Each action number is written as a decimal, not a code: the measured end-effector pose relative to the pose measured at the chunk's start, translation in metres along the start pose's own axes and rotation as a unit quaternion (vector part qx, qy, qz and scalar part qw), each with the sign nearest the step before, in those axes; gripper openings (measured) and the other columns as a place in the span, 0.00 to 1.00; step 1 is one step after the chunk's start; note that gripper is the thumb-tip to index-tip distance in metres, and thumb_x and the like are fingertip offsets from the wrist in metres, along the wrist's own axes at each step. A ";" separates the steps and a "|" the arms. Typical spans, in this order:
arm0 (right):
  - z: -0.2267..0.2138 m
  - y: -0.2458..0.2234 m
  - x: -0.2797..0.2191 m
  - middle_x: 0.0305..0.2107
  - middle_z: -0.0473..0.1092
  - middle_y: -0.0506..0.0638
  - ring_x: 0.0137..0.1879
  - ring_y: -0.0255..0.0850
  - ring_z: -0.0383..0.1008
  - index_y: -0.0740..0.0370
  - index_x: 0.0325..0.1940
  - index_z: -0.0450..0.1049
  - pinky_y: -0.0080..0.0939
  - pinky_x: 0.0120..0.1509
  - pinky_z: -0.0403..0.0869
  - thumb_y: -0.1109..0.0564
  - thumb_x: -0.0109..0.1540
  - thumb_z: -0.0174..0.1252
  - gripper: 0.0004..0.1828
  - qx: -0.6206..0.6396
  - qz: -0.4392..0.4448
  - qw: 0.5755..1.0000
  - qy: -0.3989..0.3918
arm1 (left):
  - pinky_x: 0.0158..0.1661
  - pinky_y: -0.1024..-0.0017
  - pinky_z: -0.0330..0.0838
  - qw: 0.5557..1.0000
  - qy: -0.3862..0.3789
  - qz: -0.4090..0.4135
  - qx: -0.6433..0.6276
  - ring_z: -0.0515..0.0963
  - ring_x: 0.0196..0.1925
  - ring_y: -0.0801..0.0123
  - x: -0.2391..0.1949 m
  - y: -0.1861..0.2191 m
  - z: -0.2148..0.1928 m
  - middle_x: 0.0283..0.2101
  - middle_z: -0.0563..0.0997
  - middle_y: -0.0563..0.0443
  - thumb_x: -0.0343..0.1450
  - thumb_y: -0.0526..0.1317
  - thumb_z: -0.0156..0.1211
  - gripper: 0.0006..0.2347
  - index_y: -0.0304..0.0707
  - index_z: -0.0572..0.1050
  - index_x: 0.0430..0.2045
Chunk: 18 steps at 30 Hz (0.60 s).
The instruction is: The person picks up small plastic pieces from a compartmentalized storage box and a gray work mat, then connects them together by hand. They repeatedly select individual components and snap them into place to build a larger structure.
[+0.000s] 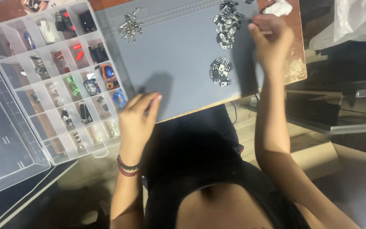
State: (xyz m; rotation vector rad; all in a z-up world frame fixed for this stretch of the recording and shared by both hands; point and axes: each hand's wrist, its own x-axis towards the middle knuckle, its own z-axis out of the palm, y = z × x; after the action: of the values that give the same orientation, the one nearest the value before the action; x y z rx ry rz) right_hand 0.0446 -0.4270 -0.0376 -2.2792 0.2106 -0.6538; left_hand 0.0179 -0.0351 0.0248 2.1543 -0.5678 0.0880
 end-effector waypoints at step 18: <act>0.046 0.011 0.042 0.36 0.75 0.64 0.42 0.62 0.70 0.70 0.40 0.75 0.55 0.48 0.64 0.66 0.64 0.67 0.06 -0.097 -0.146 0.983 -0.045 | 0.32 0.65 0.70 0.997 -0.063 0.037 0.017 0.75 0.28 0.60 0.001 0.008 0.029 0.31 0.78 0.50 0.76 0.34 0.60 0.03 0.35 0.79 0.36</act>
State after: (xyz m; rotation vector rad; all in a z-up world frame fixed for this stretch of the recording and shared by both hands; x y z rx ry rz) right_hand 0.1045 -0.4209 -0.0563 -2.5475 -0.1132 -0.7021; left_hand 0.0112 -0.0617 0.0133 2.1828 -0.7240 0.0014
